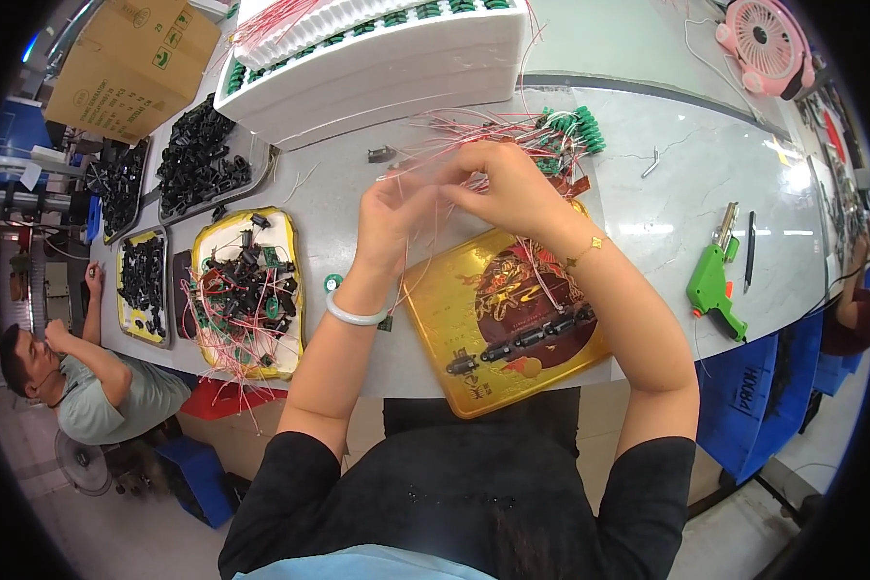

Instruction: The person assembles wires to small electronic circuit boards by soldering them together with a soldering gun.

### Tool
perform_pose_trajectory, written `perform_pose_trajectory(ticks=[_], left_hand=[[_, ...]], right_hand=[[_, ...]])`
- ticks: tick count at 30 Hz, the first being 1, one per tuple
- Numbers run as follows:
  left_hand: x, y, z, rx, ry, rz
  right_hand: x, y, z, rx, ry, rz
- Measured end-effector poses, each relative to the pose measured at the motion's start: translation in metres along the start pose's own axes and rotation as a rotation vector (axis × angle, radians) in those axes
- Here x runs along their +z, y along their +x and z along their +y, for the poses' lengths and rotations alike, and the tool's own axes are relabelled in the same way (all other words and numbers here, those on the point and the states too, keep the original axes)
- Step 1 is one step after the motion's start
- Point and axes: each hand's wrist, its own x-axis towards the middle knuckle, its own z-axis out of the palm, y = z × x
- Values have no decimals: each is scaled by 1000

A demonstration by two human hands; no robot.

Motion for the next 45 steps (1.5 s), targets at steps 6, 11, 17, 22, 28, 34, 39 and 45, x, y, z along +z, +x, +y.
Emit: perform_pose_trajectory(ticks=[6,11,17,22,28,34,39,45], left_hand=[[-1,2,0,70,112,-49],[4,-3,2,156,326,26],[11,-8,11,424,752,-9],[8,-7,6,304,689,-49],[6,-3,7,-19,342,-5],[-6,-2,21,-199,245,-138],[-22,-7,45,-219,168,-328],[-29,-27,82,-271,386,-273]], right_hand=[[0,2,3,82,10,-13],[6,1,5,31,-54,33],[9,1,5,-105,-226,160],[-6,4,2,53,-23,135],[-8,2,-5,96,5,49],[-8,0,-15,91,46,22],[-3,-3,-3,137,120,-39],[13,-14,20,63,-441,-32]])
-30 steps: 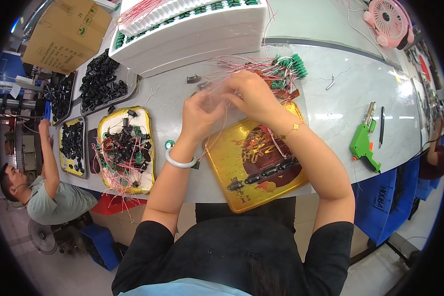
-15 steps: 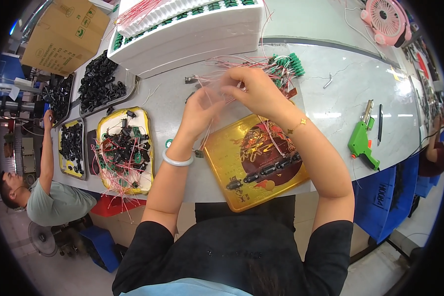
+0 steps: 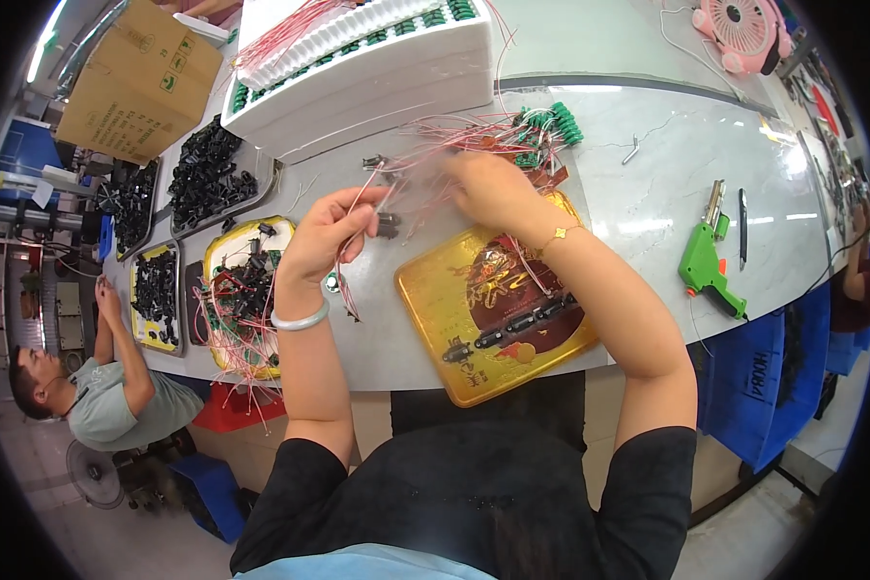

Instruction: The person assembles wires to small electronic circuit boards by soldering them together with a soldering gun.

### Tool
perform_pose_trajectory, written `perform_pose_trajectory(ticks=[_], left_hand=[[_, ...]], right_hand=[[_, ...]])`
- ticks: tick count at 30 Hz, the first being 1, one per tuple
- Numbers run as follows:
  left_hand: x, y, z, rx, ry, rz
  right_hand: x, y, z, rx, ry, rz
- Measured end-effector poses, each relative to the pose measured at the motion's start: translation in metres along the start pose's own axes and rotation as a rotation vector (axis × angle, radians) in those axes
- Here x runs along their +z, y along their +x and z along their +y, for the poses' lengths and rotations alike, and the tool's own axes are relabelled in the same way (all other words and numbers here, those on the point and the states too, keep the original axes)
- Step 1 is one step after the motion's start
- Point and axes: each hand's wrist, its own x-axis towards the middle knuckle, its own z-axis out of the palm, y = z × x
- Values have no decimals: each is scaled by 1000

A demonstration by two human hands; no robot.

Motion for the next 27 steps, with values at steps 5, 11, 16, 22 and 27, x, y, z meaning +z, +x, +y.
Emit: perform_pose_trajectory(ticks=[5,11,16,22,27], left_hand=[[12,-8,-4,19,75,79],[21,-7,-17,-1,33,194],[29,0,-21,5,107,240],[30,4,-24,41,378,283],[19,-14,-16,117,578,451]], right_hand=[[0,13,-16,-116,87,336],[2,24,-17,-188,178,286],[-5,23,-17,-179,297,230],[-9,26,-21,-63,398,179],[-8,32,-8,88,499,271]])
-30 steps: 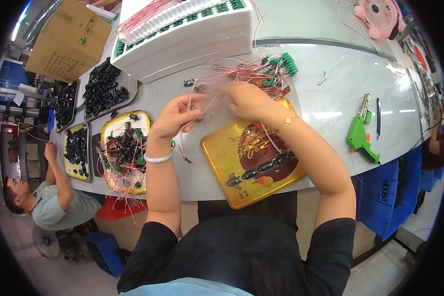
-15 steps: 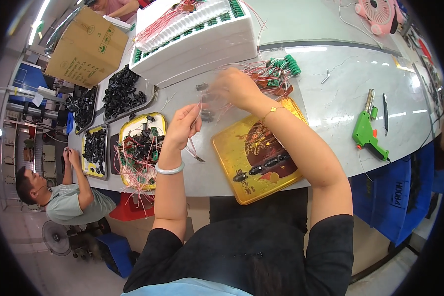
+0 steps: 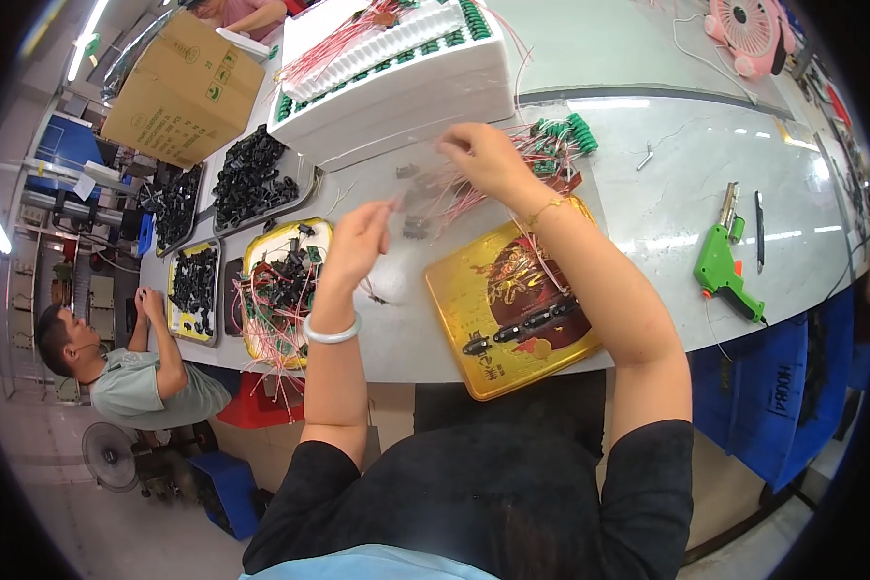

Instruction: The person assembles wires to small electronic circuit boards by soldering them together with a soldering gun.

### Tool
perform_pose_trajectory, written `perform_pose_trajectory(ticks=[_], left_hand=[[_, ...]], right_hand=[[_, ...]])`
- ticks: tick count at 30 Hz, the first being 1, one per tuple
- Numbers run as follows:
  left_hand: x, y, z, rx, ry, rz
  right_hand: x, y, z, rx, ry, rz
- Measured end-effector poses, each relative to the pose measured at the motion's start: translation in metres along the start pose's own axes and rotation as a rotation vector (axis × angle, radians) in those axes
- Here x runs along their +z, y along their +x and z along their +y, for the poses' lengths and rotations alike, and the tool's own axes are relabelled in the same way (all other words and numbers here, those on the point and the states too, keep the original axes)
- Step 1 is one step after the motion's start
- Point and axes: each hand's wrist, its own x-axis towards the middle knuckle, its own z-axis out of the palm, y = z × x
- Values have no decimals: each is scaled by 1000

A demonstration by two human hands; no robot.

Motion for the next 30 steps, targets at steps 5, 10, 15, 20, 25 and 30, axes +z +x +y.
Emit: perform_pose_trajectory(ticks=[5,10,15,20,25,30], left_hand=[[-61,-24,48,175,-321,58],[-90,-6,60,315,-471,51],[-99,-7,62,151,-462,-186],[-65,-47,44,-94,-682,-590],[-87,-77,52,176,-1017,-690],[-104,-83,67,358,-953,-600]], right_hand=[[-19,-13,4,-40,-111,-161],[-25,-25,13,12,-69,-155],[-38,-42,3,42,-50,-145],[-41,-52,-6,-26,-65,-114],[-36,-62,-41,-40,-65,-162],[26,-81,-74,-118,86,-504]])
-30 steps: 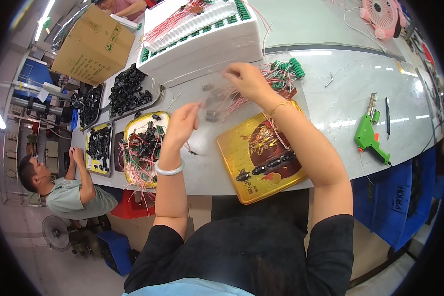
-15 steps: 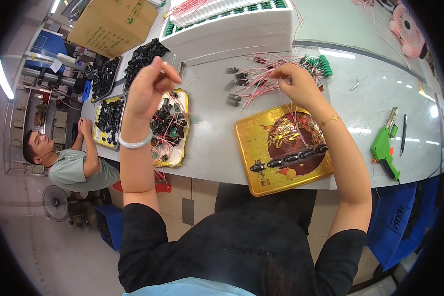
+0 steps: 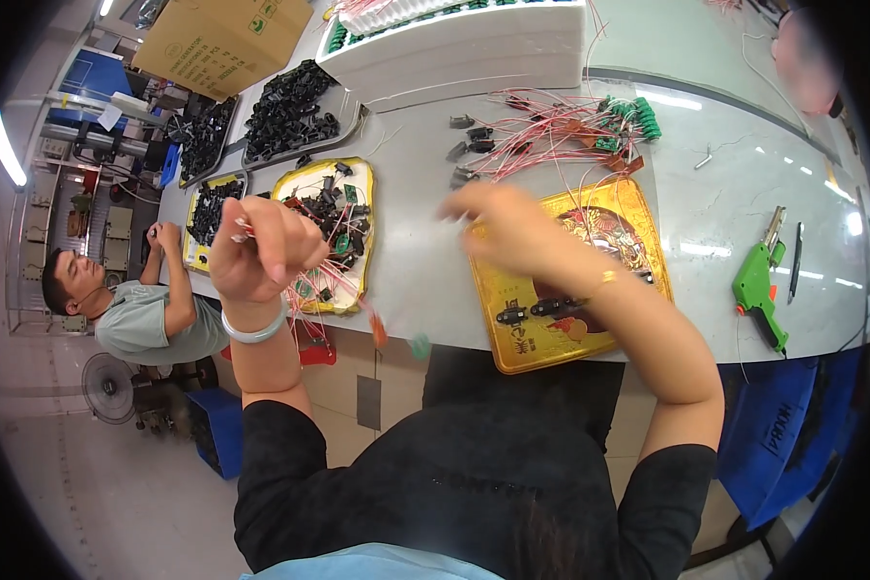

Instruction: The person assembles wires to small electronic circuit boards by soldering them together with a soldering gun.

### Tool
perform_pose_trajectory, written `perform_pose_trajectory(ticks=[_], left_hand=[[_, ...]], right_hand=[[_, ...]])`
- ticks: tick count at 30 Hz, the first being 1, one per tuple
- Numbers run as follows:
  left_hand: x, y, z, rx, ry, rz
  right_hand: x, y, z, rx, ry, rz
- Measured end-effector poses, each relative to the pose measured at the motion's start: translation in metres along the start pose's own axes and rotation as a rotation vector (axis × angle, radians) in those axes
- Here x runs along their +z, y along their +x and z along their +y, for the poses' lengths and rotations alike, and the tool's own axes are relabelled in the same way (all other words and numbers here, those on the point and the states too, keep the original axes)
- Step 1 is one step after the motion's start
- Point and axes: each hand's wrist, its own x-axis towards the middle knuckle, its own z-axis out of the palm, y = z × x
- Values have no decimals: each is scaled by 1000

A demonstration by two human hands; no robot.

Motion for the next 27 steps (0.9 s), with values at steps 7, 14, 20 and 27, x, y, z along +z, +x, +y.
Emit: perform_pose_trajectory(ticks=[7,14,20,27], left_hand=[[-9,28,20,217,187,6],[-51,28,25,323,401,160],[-25,12,-28,-56,772,-76],[-35,-9,-137,-214,1283,-365]], right_hand=[[49,26,-16,249,832,-693],[46,78,20,606,971,-292],[46,143,77,147,311,85],[74,174,102,-20,-661,-63]])
